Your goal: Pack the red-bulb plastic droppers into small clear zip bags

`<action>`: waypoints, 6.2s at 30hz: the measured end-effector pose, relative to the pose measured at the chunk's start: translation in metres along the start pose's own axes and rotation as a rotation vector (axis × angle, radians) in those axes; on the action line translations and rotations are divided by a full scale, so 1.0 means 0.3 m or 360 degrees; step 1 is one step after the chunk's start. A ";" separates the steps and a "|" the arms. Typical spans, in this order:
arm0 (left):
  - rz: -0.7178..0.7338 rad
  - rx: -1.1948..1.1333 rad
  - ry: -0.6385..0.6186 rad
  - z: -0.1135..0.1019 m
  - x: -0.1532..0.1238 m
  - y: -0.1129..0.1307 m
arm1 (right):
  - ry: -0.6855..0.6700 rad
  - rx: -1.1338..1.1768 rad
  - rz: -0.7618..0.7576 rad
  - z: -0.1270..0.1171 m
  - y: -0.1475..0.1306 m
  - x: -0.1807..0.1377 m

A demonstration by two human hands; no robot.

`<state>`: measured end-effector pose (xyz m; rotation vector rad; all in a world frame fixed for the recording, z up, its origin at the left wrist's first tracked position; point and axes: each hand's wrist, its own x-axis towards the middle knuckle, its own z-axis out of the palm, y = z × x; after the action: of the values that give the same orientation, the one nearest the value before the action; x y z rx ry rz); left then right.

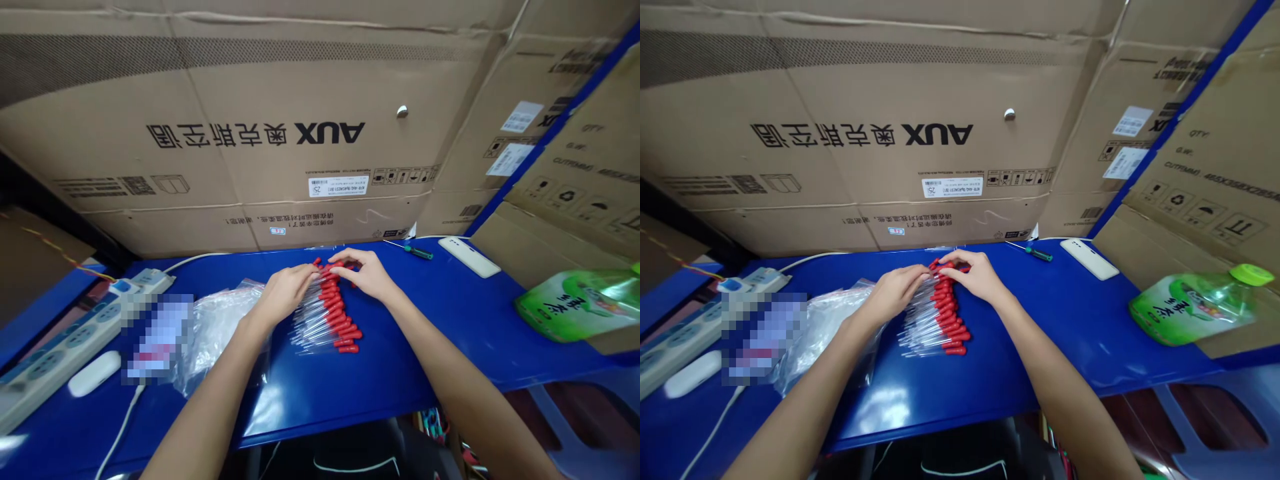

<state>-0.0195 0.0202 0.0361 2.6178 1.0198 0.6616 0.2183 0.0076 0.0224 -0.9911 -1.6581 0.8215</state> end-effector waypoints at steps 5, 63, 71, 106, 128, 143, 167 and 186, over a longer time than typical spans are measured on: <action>-0.0007 -0.0024 0.0081 -0.002 -0.012 -0.006 | -0.0051 0.0144 0.0137 -0.007 0.016 0.002; -0.0168 0.0110 0.0114 0.140 -0.013 -0.133 | -0.0133 -0.1578 0.0184 -0.024 0.186 0.169; -0.0222 0.0096 0.0233 0.149 -0.021 -0.126 | -0.0402 -0.1827 0.0210 0.021 0.190 0.235; 0.0132 0.0223 0.0473 0.075 -0.029 -0.028 | -0.0005 -0.0859 -0.0380 0.012 0.033 0.002; -0.0326 0.0178 0.0407 0.089 -0.027 -0.029 | -0.0135 -0.1292 0.0306 -0.067 0.157 -0.009; -0.0369 0.0235 0.0372 0.105 -0.032 -0.033 | 0.0295 -0.0509 -0.0116 -0.026 0.125 0.009; -0.0252 0.0111 0.0455 0.107 -0.032 -0.015 | 0.0376 0.0588 -0.0020 0.159 0.051 0.005; -0.0053 0.0071 0.0331 0.085 -0.038 -0.021 | 0.0198 0.0496 0.0050 0.121 0.024 -0.007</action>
<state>-0.0177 0.0152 0.0081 2.6050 1.1462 0.9291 0.1855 0.0069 0.0055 -0.8330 -1.3618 0.9844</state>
